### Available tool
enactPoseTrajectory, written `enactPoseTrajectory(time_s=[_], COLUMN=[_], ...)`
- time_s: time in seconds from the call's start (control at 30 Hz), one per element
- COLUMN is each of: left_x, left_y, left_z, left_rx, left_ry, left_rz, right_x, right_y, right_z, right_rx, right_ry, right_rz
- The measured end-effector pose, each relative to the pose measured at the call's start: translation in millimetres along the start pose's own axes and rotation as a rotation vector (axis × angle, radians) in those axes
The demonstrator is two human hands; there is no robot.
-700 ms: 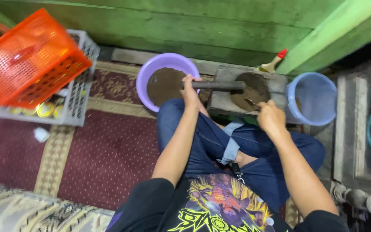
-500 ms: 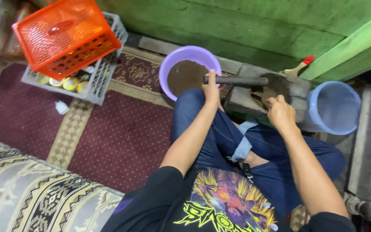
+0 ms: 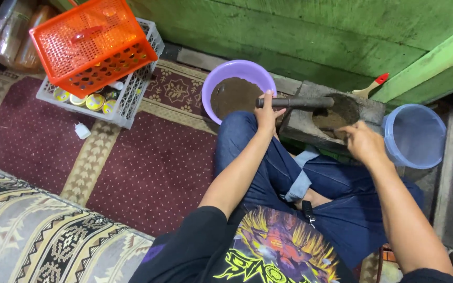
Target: Pounding and grinding powder in a stone mortar using a pestle and a spoon.
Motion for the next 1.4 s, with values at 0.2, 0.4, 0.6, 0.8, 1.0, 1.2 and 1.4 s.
enactPoseTrajectory(time_s=[0.2,0.4,0.6,0.8,1.0,1.2,1.4], left_x=[-5,-5,-4,3,-1,1,-3], left_y=[-6,-4,-7,-8,-9,-8,-13], left_z=[-6,-5,-3,1,-1,0,-6], left_rx=[0.038,-0.002,-0.041,-0.047,-0.04,-0.042,-0.057], left_ry=[-0.025,-0.044,-0.042,-0.039,-0.07,-0.069,-0.07], left_rz=[0.014,0.032,-0.021,-0.058,-0.037,-0.04,-0.03], right_x=[-7,0,-8,-41,-60,-46,-38], right_y=[26,-7,30,23,69,36,47], right_z=[-1,24,4,54,28,58,29], right_rx=[0.007,0.021,-0.016,-0.005,-0.079,0.106,-0.008], right_ry=[-0.056,-0.069,-0.098,-0.003,0.037,-0.149,-0.182], right_rz=[0.043,0.114,0.028,0.087,0.007,0.067,0.078])
Point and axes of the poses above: each hand's wrist, its own x-axis away from the middle knuckle, its own y-axis out of the palm, z = x × y, the point moved 2 cm from there along -x, towards the middle knuckle, and after that the axes turned 3 degrees about -x, right-handed, at the moved point
